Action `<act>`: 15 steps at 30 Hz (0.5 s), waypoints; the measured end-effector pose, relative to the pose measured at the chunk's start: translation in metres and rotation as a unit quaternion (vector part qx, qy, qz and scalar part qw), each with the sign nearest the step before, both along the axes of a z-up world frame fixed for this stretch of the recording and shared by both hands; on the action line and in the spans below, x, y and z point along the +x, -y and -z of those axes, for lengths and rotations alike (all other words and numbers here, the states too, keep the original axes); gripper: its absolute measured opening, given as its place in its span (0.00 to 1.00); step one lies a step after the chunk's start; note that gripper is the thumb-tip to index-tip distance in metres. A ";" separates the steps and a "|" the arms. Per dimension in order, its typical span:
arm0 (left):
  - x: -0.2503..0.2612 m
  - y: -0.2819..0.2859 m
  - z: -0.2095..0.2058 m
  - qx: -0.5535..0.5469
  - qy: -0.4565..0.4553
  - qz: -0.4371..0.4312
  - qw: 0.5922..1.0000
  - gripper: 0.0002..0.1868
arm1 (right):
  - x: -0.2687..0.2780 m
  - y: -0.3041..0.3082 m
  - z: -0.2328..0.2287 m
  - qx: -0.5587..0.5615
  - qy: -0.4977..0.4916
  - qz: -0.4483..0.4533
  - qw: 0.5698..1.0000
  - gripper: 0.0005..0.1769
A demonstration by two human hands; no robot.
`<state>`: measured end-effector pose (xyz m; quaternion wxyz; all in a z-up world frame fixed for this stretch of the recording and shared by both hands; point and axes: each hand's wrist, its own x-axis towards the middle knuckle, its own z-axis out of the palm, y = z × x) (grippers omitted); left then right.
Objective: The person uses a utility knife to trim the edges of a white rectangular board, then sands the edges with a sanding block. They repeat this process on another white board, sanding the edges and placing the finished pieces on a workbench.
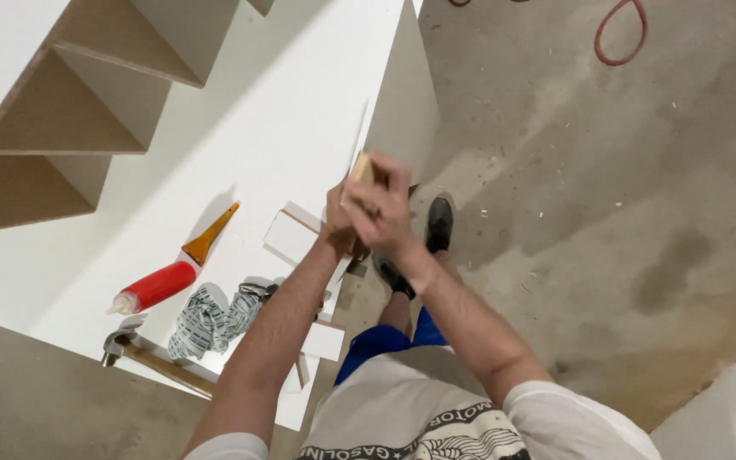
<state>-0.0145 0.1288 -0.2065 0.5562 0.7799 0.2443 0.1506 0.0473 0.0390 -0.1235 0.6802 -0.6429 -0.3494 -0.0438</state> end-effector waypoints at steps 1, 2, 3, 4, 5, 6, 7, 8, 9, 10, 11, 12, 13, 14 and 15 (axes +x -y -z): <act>0.001 0.000 -0.001 0.000 0.000 0.001 1.000 0.17 | -0.002 0.000 0.009 0.000 0.000 0.001 1.000 0.11; 0.001 0.001 -0.002 -0.012 -0.018 -0.010 1.000 0.17 | -0.005 0.001 0.018 0.005 0.012 0.002 1.000 0.09; 0.001 0.001 -0.004 -0.023 -0.036 -0.021 0.999 0.17 | -0.008 0.002 0.027 0.010 0.025 0.004 1.000 0.07; 0.001 0.001 -0.004 -0.022 -0.036 -0.019 0.999 0.17 | 0.027 -0.009 0.031 0.010 0.024 0.005 1.000 0.07; -0.001 0.004 -0.005 -0.034 -0.056 -0.030 0.997 0.16 | 0.061 -0.018 0.035 -0.020 -0.013 0.026 0.999 0.09; -0.002 0.006 -0.005 -0.046 -0.075 -0.041 0.995 0.16 | 0.094 -0.028 0.040 -0.051 -0.049 0.047 0.996 0.12; -0.002 0.008 0.000 -0.045 -0.074 -0.041 0.995 0.16 | 0.111 -0.029 0.031 -0.050 -0.049 0.048 0.996 0.12; -0.003 0.009 0.004 -0.007 -0.037 -0.050 0.998 0.15 | 0.128 -0.032 0.022 -0.029 -0.025 0.048 0.998 0.10; -0.001 0.009 0.008 0.031 0.001 -0.059 0.998 0.15 | 0.147 -0.034 0.013 -0.008 0.000 0.048 0.999 0.08; -0.008 0.003 0.010 0.031 0.003 -0.059 0.998 0.15 | 0.113 -0.029 0.012 -0.008 0.002 0.049 0.999 0.08; -0.011 -0.002 0.013 0.006 -0.022 -0.017 1.000 0.16 | 0.081 -0.022 0.011 -0.018 -0.056 0.024 0.998 0.11; -0.014 -0.007 0.016 -0.019 -0.048 0.025 0.998 0.17 | 0.050 -0.016 0.011 -0.029 -0.113 -0.002 0.993 0.14; -0.015 -0.010 0.025 -0.018 -0.047 0.025 0.998 0.17 | 0.040 -0.010 0.014 -0.028 -0.113 -0.002 0.993 0.14; -0.015 -0.013 0.034 -0.252 -0.027 -0.047 0.966 0.18 | 0.030 -0.005 0.017 -0.031 -0.059 0.014 0.998 0.11; -0.018 -0.015 0.042 -0.470 -0.006 -0.114 0.875 0.19 | 0.018 0.002 0.020 -0.033 -0.005 0.032 0.999 0.09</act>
